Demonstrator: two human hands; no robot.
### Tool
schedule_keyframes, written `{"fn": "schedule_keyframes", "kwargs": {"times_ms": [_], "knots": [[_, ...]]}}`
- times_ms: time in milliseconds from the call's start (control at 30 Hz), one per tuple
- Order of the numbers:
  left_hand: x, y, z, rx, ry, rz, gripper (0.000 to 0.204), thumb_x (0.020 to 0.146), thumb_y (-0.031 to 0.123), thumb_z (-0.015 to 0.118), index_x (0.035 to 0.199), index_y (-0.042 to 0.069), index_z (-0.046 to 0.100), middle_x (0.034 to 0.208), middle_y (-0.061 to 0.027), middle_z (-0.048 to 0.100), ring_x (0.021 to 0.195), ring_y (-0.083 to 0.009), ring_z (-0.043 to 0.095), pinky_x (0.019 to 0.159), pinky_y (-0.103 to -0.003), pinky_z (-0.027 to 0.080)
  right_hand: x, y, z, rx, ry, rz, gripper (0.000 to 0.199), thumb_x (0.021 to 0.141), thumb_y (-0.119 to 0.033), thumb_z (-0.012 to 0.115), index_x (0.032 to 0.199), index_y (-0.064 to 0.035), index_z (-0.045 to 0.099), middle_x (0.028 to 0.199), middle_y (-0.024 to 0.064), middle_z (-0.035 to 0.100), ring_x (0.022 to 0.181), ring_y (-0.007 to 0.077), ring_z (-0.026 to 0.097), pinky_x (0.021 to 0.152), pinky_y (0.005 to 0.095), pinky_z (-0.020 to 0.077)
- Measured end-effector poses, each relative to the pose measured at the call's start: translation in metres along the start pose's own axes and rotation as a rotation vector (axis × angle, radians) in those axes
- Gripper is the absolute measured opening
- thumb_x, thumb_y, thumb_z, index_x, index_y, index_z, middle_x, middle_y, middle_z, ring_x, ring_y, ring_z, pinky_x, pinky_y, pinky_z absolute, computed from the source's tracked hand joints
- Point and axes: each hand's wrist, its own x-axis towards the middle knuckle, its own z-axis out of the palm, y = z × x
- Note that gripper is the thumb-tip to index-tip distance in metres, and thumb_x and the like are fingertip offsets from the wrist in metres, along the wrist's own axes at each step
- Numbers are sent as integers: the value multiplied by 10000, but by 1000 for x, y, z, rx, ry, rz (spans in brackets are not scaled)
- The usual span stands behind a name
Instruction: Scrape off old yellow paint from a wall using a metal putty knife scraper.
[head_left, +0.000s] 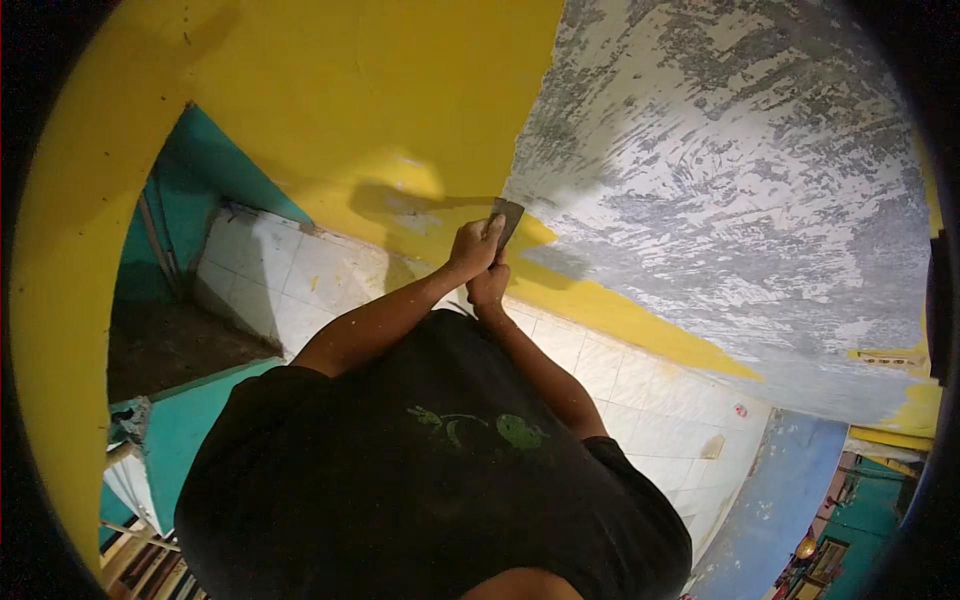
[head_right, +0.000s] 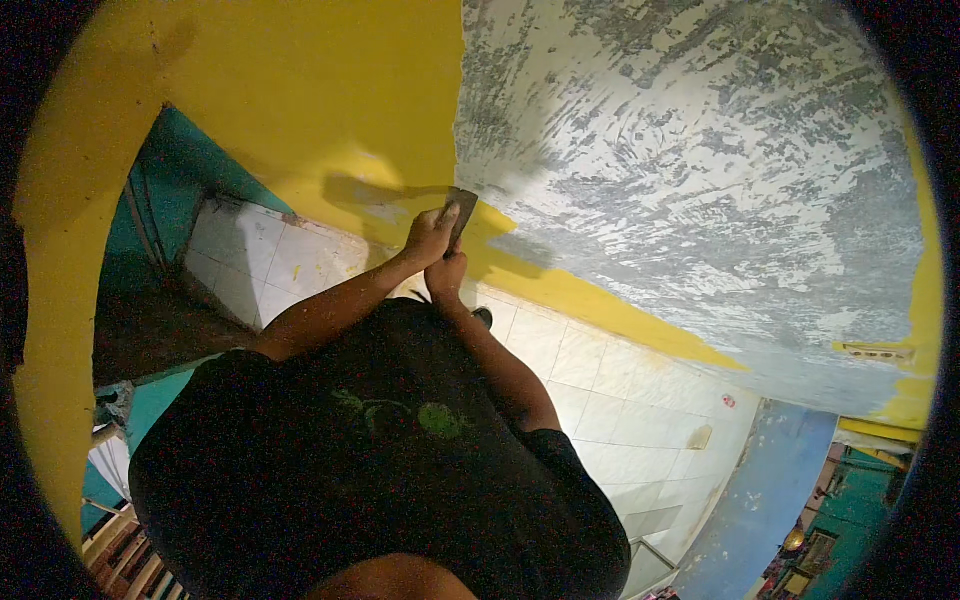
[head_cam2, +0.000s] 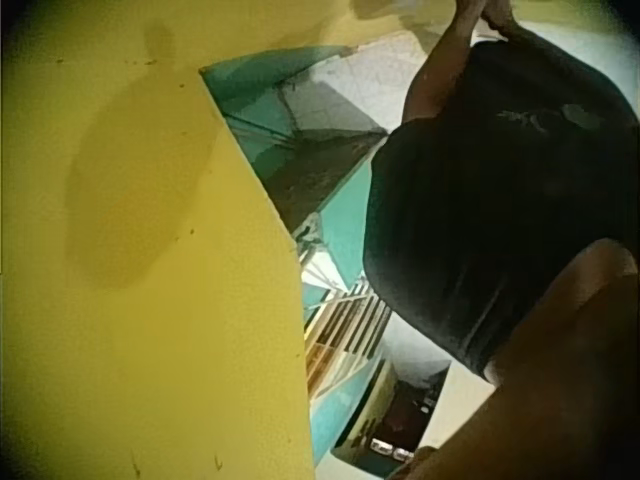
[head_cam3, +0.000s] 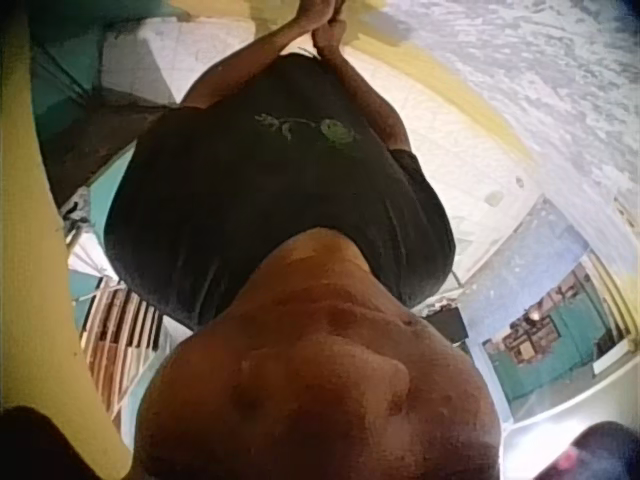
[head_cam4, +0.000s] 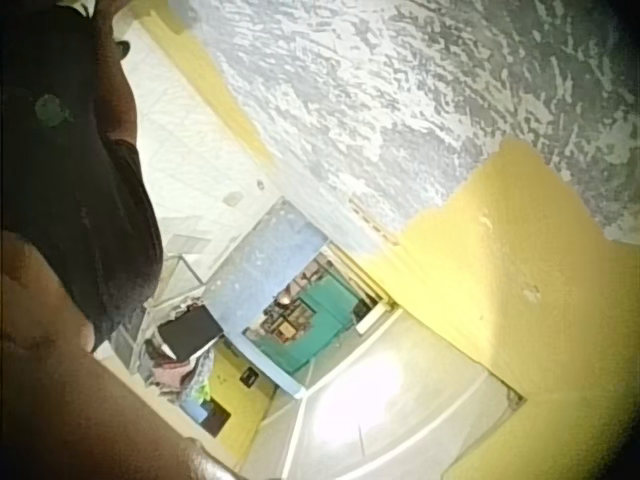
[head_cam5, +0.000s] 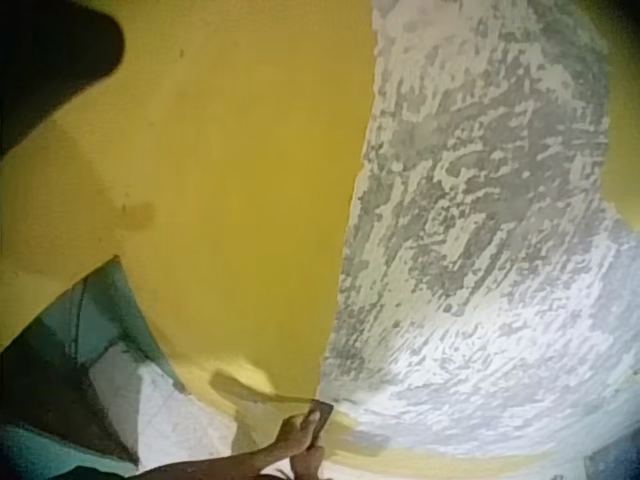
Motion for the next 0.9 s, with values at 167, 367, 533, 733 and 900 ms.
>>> {"fn": "schedule_keyframes", "kwargs": {"times_ms": [167, 367, 533, 733, 900], "knots": [[-6, 22, -12, 7, -44, -4, 459, 873, 380, 444, 627, -4, 497, 499, -129, 514, 477, -253, 546, 472, -375, 408, 1, 7, 3, 45, 30, -76, 324, 790, -216, 603, 951, 52, 518, 716, 131, 600, 678, 166, 548, 577, 335, 427], [-3, 0, -1, -140, -83, -55, 457, 896, 387, 415, 624, 25, 478, 506, -85, 474, 481, -191, 506, 479, -350, 388, -2, -3, 1, -54, 52, -111, 315, 788, -240, 604, 860, 58, 533, 643, 127, 579, 614, 165, 533, 555, 336, 418], [-5, 40, -11, -140, -123, -44, 433, 903, 361, 415, 648, 20, 489, 546, -73, 509, 478, -159, 508, 498, -320, 418, 2, -19, -2, -42, 136, -194, 301, 787, -238, 605, 875, 42, 539, 649, 122, 580, 639, 136, 514, 564, 334, 422], [26, 46, -11, -236, -40, 72, 476, 863, 401, 469, 599, 5, 492, 483, -98, 516, 455, -214, 530, 478, -341, 418, 25, -72, -5, 45, 34, -286, 327, 791, -226, 606, 914, 62, 512, 673, 104, 578, 677, 102, 488, 569, 329, 424], [3, 24, -9, -58, -66, 89, 449, 874, 394, 434, 667, 4, 514, 571, -140, 542, 552, -275, 546, 550, -375, 422, 2, -24, -2, 117, 19, -201, 349, 814, -244, 587, 971, 60, 519, 775, 128, 601, 716, 132, 519, 618, 307, 432]]}}
